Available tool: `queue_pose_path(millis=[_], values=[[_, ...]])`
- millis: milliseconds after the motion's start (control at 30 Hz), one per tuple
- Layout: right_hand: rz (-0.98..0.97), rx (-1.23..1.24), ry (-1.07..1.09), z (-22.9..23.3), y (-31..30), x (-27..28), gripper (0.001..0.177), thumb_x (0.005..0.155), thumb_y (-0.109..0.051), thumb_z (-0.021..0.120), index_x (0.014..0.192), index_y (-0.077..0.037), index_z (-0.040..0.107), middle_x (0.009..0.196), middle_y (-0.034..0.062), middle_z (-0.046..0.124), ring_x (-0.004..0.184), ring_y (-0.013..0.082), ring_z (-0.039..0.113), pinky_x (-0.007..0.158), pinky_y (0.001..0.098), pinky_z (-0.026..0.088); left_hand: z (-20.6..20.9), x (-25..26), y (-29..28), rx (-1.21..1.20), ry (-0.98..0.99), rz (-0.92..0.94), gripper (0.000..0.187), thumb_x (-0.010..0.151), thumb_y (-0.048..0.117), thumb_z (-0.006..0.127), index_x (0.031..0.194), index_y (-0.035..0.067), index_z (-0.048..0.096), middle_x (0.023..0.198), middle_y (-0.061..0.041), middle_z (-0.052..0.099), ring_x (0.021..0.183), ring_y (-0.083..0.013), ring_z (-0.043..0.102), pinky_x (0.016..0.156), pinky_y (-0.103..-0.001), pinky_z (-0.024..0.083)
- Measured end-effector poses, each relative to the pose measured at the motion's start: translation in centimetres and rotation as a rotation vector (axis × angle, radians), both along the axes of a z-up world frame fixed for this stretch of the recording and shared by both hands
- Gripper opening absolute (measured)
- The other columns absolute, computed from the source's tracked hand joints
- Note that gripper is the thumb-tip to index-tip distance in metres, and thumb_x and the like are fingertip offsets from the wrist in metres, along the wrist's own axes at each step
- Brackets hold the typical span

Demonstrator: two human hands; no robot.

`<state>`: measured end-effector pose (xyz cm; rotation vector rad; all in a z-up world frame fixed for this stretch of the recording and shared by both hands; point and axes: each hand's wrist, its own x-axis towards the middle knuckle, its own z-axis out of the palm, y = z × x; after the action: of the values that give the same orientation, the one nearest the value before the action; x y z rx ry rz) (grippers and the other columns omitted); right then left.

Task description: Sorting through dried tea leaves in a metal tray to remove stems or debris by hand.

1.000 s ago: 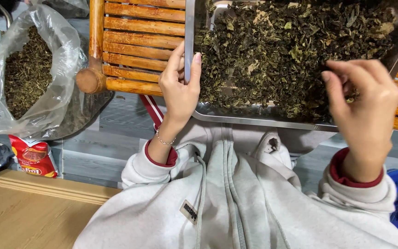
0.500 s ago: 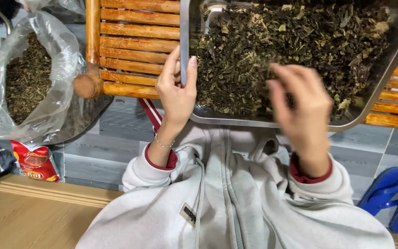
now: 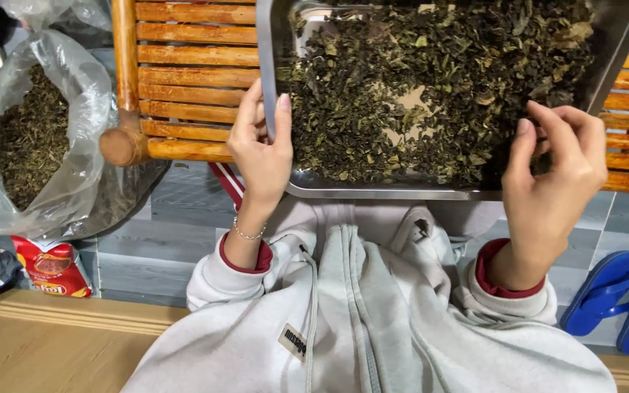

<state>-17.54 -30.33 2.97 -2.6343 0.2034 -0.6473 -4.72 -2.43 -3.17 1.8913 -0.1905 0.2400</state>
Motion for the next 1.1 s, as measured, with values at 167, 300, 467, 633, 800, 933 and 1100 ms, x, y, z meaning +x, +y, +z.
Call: queue_pose_path(millis=[167,300,467,633,800,933,1100], values=[[0.006,-0.074,0.055,-1.3,1.9,1.3,0.022,0.113,0.005,0.063,0.132,0.015,0.068,0.117,0.0299,0.059,0.106,0.0425,0.060,0.089,0.0501,0.050,0.4,-0.1,-0.1,0.011,0.027,0.030,0.024,0.106,0.018,0.064,0.126,0.005,0.064,0.078,0.002,0.060,0.061,-0.0052,0.039,0.055,-0.023,0.035],[0.202,0.134,0.051,-0.5,4.2,2.1,0.028,0.108,0.007,0.062,0.133,0.017,0.061,0.122,0.0317,0.060,0.111,0.0408,0.061,0.097,0.0468,0.056,0.5,-0.2,-0.1,0.011,0.058,0.023,0.027,0.107,0.018,0.064,0.130,0.004,0.063,0.075,0.004,0.053,0.062,-0.0051,0.036,0.055,-0.023,0.032],[0.134,-0.002,-0.055,-0.3,1.0,1.0,0.023,0.108,0.015,0.065,0.129,0.013,0.070,0.121,0.0303,0.068,0.109,0.0397,0.066,0.096,0.0487,0.057,0.4,-0.2,-0.1,0.022,0.060,0.031,0.027,0.107,0.018,0.063,0.130,0.004,0.064,0.075,0.004,0.053,0.061,-0.0054,0.035,0.055,-0.023,0.031],[-0.024,-0.017,-0.111,0.2,-1.4,-0.4,0.017,0.115,0.022,0.065,0.128,0.021,0.076,0.117,0.0308,0.063,0.108,0.0395,0.062,0.090,0.0452,0.054,0.4,-0.1,-0.1,0.015,0.050,0.028,0.027,0.106,0.018,0.064,0.129,0.003,0.064,0.075,0.003,0.053,0.061,-0.0053,0.037,0.054,-0.023,0.033],[-0.032,-0.018,-0.102,0.4,-2.2,-1.0,0.016,0.119,0.021,0.064,0.129,0.020,0.076,0.117,0.0304,0.062,0.106,0.0390,0.062,0.090,0.0453,0.054,0.4,0.0,-0.1,0.040,0.034,0.032,0.027,0.107,0.019,0.063,0.130,0.004,0.064,0.074,0.004,0.053,0.060,-0.0055,0.033,0.054,-0.024,0.030],[-0.028,0.014,-0.087,0.6,-2.0,-1.1,0.014,0.118,0.022,0.065,0.128,0.021,0.076,0.115,0.0314,0.064,0.104,0.0372,0.062,0.086,0.0419,0.054,0.4,0.0,-0.2,0.028,0.036,0.028,0.029,0.107,0.018,0.063,0.132,0.003,0.063,0.079,0.003,0.059,0.059,-0.0047,0.032,0.052,-0.022,0.028],[-0.038,0.022,-0.072,0.2,-1.8,-0.8,0.012,0.116,0.020,0.067,0.123,0.019,0.076,0.113,0.0286,0.066,0.100,0.0357,0.064,0.085,0.0419,0.053,0.4,0.0,-0.2,0.026,0.043,0.029,0.028,0.107,0.017,0.063,0.132,0.003,0.063,0.077,0.004,0.055,0.060,-0.0050,0.031,0.054,-0.023,0.027]])
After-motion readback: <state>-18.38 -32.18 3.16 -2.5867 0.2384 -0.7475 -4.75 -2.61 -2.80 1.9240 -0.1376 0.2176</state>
